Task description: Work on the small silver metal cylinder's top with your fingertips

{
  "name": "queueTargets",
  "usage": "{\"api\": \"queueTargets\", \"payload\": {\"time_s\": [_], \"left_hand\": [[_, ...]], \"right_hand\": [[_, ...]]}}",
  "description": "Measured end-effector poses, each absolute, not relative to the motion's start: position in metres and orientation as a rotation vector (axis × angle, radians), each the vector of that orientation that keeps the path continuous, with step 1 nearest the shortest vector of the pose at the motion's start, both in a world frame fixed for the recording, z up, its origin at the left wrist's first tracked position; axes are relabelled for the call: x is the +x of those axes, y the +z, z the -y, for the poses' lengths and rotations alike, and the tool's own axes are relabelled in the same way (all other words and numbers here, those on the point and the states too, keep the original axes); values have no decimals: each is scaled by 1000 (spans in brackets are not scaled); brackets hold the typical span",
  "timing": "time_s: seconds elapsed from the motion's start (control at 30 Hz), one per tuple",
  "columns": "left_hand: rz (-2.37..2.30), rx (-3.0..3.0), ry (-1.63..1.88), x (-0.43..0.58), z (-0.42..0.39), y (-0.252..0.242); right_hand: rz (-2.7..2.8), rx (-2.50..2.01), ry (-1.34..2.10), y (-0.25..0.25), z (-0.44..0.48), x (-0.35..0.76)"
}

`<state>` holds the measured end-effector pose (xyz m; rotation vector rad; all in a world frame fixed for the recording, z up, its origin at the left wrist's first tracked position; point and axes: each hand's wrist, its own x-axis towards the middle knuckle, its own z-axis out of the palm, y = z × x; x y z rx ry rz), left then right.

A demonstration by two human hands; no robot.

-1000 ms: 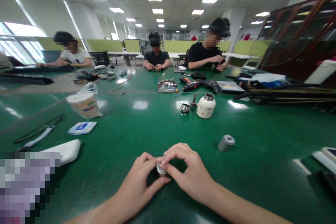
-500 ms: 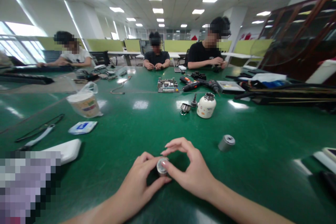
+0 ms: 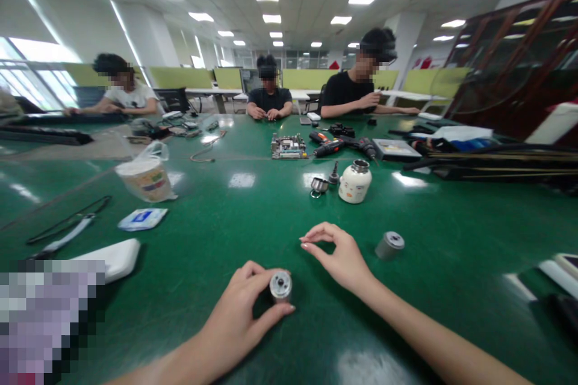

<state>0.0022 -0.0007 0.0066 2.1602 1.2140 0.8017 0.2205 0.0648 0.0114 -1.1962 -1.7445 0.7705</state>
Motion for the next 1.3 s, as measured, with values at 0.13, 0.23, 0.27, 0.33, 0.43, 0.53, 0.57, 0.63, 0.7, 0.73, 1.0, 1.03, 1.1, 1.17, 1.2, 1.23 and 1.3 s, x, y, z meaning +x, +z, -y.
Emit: {"api": "queueTargets", "payload": {"time_s": [0.13,0.23,0.27,0.33,0.43,0.53,0.57,0.63,0.7,0.73,1.0,1.03,1.1,1.17,1.2,1.23,1.3], "left_hand": [[-1216,2162,795,2,1,5],[-1218,2164,799,2,1,5],[-1219,2162,798,2,0,5],[-1220,2160,793,2,0,6],[-1216,2159,786,2,0,7],[-1204,2164,793,2,0,6],[-1198,2166,801,2,0,6],[-1181,2168,821,2,0,5],[-1166,2167,842,2,0,4],[-1161,2166,849,2,1,4],[-1167,2165,866,2,1,4],[-1169,2165,867,3,1,4],[-1171,2166,860,3,1,4],[-1173,2171,841,3,2,6],[-1175,2174,831,3,2,7],[-1178,2176,821,3,2,8],[-1182,2178,806,3,2,9]], "right_hand": [[1791,-1202,798,-7,-77,230],[1785,-1198,790,-11,-78,231],[1779,-1198,789,-10,-77,230],[1759,-1197,793,-5,-73,227],[1715,-1180,803,10,-62,218],[1691,-1084,854,28,-43,206],[1705,-1045,868,32,-37,203],[1762,-1003,861,38,-27,198],[1834,-1001,828,39,-21,195],[1863,-1002,813,39,-19,194],[1945,-985,739,35,-17,192],[1954,-992,738,34,-16,191],[1946,-1018,735,34,-15,191],[1902,-1042,704,33,-15,191],[1873,-1052,675,33,-15,192],[1842,-1058,643,33,-15,193],[1798,-1058,602,34,-16,194]]}}
